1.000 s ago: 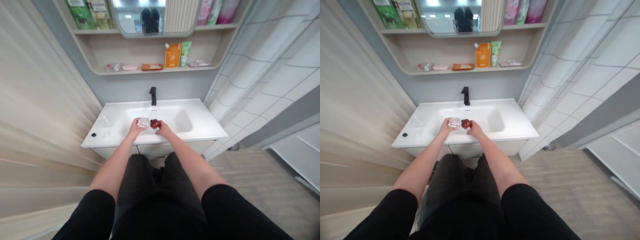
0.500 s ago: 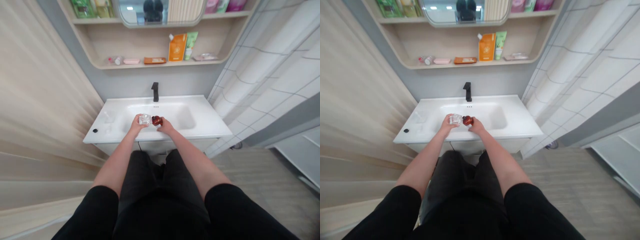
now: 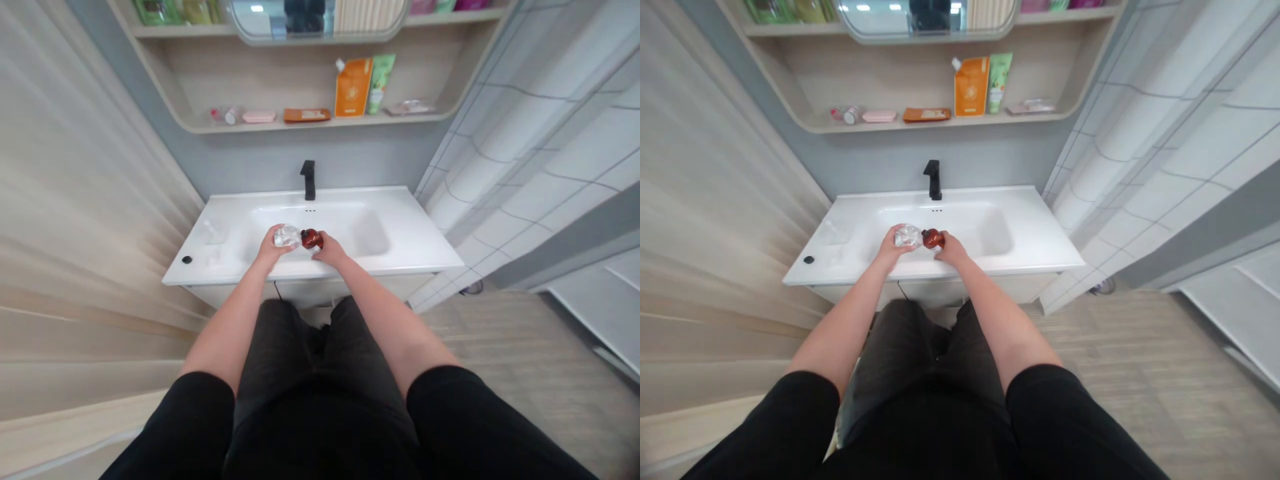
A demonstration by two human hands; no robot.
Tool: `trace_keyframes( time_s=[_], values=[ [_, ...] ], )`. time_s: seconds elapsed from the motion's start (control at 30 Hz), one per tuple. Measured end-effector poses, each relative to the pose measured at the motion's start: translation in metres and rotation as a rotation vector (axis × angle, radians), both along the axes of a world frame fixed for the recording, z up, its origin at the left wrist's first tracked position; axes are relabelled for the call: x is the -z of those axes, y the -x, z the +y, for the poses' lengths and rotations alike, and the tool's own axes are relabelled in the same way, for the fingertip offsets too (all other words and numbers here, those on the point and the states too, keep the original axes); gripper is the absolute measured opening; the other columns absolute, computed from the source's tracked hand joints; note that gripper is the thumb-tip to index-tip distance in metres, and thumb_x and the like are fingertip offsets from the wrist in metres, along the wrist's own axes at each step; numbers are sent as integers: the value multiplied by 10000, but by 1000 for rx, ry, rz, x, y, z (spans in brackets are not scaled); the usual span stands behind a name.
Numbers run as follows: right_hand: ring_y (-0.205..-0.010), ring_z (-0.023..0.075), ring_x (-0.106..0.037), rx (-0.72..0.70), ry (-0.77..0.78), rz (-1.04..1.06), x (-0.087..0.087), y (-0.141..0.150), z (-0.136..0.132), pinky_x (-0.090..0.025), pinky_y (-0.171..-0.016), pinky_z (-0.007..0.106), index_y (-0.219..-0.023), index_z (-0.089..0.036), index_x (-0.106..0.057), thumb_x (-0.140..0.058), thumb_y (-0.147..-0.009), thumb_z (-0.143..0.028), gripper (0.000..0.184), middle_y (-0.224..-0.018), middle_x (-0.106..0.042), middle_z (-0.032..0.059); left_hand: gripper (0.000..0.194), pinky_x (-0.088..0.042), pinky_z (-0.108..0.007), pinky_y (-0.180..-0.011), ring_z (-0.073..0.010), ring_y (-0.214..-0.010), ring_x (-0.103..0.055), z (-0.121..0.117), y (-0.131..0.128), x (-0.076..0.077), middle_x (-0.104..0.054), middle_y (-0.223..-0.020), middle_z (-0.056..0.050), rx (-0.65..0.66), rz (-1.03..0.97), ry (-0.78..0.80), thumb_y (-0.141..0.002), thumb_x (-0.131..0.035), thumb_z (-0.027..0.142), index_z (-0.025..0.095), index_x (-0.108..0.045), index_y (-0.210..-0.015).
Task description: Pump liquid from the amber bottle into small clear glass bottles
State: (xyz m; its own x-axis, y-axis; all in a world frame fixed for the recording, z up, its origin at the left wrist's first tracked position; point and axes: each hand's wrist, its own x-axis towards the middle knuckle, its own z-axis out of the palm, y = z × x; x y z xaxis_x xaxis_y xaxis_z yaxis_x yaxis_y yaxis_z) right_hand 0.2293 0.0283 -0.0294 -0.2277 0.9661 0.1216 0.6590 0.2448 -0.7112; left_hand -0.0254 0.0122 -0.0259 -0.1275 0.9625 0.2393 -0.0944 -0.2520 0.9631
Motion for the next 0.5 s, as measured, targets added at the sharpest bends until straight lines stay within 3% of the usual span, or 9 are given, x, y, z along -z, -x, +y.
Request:
trace_keyframes(
  time_s=[0.2, 0.5],
  values=[
    [-1152, 331, -805, -5, -1, -17, 3, -1, 1, -624, -1035, 437, -1393, -242, -663, -988, -671, -183, 795, -1270, -840, 83, 1018, -596, -495, -1079, -319, -1168, -743, -4, -3, -5, -739, -1184, -22, -46, -12, -6, -386, -1083, 239, 281, -657, -1309],
    [-1167, 335, -801, -10, -6, -41, 0, 0, 0, -619, -1039, 436, -1392, -240, -657, -980, -688, -188, 776, -1282, -837, 94, 882, -557, -440, -1045, -278, -1110, -702, -6, -5, -7, -698, -1126, -2, -65, 4, -18, -412, -1073, 305, 283, -617, -1167]
  ],
)
